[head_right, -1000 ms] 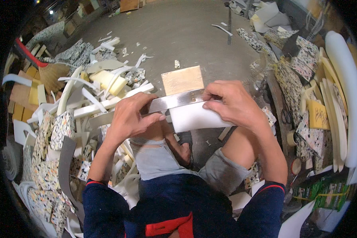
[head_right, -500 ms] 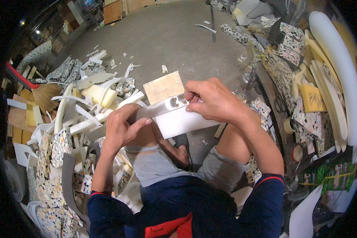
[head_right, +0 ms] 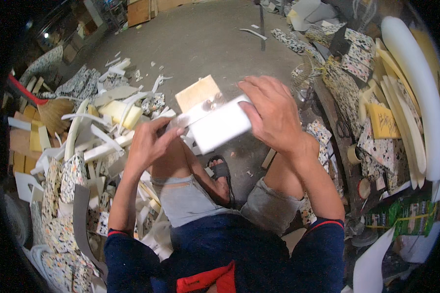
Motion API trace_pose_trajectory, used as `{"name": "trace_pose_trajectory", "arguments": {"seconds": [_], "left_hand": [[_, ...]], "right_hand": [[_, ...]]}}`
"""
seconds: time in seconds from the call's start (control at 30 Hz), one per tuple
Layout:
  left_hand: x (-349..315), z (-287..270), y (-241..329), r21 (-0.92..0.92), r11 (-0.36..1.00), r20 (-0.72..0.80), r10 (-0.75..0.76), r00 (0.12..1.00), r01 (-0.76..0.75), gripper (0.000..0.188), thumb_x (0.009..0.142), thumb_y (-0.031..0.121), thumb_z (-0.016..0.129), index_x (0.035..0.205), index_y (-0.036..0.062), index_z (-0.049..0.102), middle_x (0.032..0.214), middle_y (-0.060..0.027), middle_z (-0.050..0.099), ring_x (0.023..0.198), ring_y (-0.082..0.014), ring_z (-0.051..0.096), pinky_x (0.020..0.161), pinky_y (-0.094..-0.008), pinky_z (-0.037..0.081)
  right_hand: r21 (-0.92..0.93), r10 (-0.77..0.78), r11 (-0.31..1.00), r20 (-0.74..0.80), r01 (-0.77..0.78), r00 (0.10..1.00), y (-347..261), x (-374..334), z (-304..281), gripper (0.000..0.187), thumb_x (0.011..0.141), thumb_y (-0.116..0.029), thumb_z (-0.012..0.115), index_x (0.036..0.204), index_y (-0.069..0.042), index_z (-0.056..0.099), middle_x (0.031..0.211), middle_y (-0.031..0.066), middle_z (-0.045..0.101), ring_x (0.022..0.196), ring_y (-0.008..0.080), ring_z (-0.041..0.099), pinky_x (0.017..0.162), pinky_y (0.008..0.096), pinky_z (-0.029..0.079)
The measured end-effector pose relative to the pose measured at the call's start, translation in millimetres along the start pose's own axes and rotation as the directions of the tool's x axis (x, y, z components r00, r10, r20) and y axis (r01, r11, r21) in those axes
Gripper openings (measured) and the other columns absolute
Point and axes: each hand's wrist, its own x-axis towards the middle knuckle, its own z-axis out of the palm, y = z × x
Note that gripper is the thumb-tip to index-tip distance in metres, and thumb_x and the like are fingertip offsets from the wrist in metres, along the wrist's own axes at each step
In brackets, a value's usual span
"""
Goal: The person sits on the floor and assembles small composite blocks by marking, cutting, and gluing patterned and white foam pieces onto wooden boards. They use a pen, knife, and glue gun to join the pieces, then inspect the finished blocks.
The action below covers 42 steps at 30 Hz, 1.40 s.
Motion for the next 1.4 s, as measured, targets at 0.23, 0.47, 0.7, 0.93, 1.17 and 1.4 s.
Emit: {"name": "trace_pose_trajectory", "arguments": {"seconds": [0.23,0.47,0.7,0.93,1.17,1.4], "left_hand": [[28,-3,2,0.035,0.999,0.032,-0.030,0.999,0.029,0.054,0.090,0.048,0.068,0.081,-0.0052,0.068,0.067,-0.0271,0.060,0.071,-0.0452,0.064,0.068,-0.0503,0.049],[28,3,10,0.065,0.998,-0.031,0.010,0.999,-0.008,0.055,0.090,0.049,0.068,0.078,-0.0048,0.068,0.077,-0.0282,0.066,0.082,-0.0462,0.067,0.076,-0.0524,0.053],[26,6,5,0.033,0.999,-0.012,-0.022,1.000,0.022,0.053,0.090,0.046,0.069,0.078,-0.0063,0.068,0.077,-0.0292,0.066,0.083,-0.0466,0.067,0.076,-0.0527,0.053],[20,15,2,0.005,1.000,-0.055,0.013,0.998,-0.012,0.048,0.092,0.041,0.068,0.079,-0.0046,0.068,0.075,-0.0300,0.064,0.079,-0.0481,0.066,0.072,-0.0534,0.052],[10,20,5,0.030,0.999,-0.103,-0.014,0.995,0.017,0.045,0.091,0.045,0.068,0.092,-0.0002,0.070,0.074,-0.0240,0.065,0.076,-0.0435,0.066,0.069,-0.0487,0.050],[-4,19,8,0.036,0.999,-0.182,-0.024,0.983,0.031,0.037,0.089,0.035,0.071,0.096,-0.0005,0.070,0.071,-0.0213,0.064,0.068,-0.0408,0.063,0.063,-0.0444,0.048]], "right_hand": [[0.112,-0.168,0.984,0.281,0.142,0.945,-16,-16,6,0.061,0.078,-0.011,0.075,0.134,0.000,0.055,0.137,0.0211,0.058,0.132,0.0382,0.052,0.112,0.0525,0.038],[0.102,-0.163,0.985,0.299,0.138,0.940,-31,-20,27,0.070,0.076,-0.009,0.078,0.140,-0.001,0.051,0.142,0.0197,0.054,0.135,0.0363,0.050,0.113,0.0531,0.038],[-0.014,-0.147,0.987,0.289,0.158,0.946,-35,-24,43,0.074,0.074,-0.012,0.080,0.141,-0.002,0.051,0.145,0.0189,0.051,0.136,0.0362,0.048,0.112,0.0540,0.039],[-0.104,-0.102,0.983,0.364,0.149,0.926,-47,-26,51,0.083,0.069,-0.025,0.085,0.140,0.000,0.051,0.146,0.0199,0.050,0.138,0.0364,0.045,0.111,0.0558,0.038],[-0.124,-0.025,0.989,0.374,0.076,0.927,-58,-24,54,0.089,0.070,-0.032,0.085,0.144,0.000,0.047,0.153,0.0203,0.043,0.145,0.0355,0.038,0.117,0.0564,0.029],[-0.087,-0.004,0.996,0.331,0.035,0.943,-58,-27,46,0.098,0.068,-0.036,0.086,0.146,0.002,0.043,0.154,0.0223,0.040,0.145,0.0375,0.037,0.117,0.0565,0.029]]}}
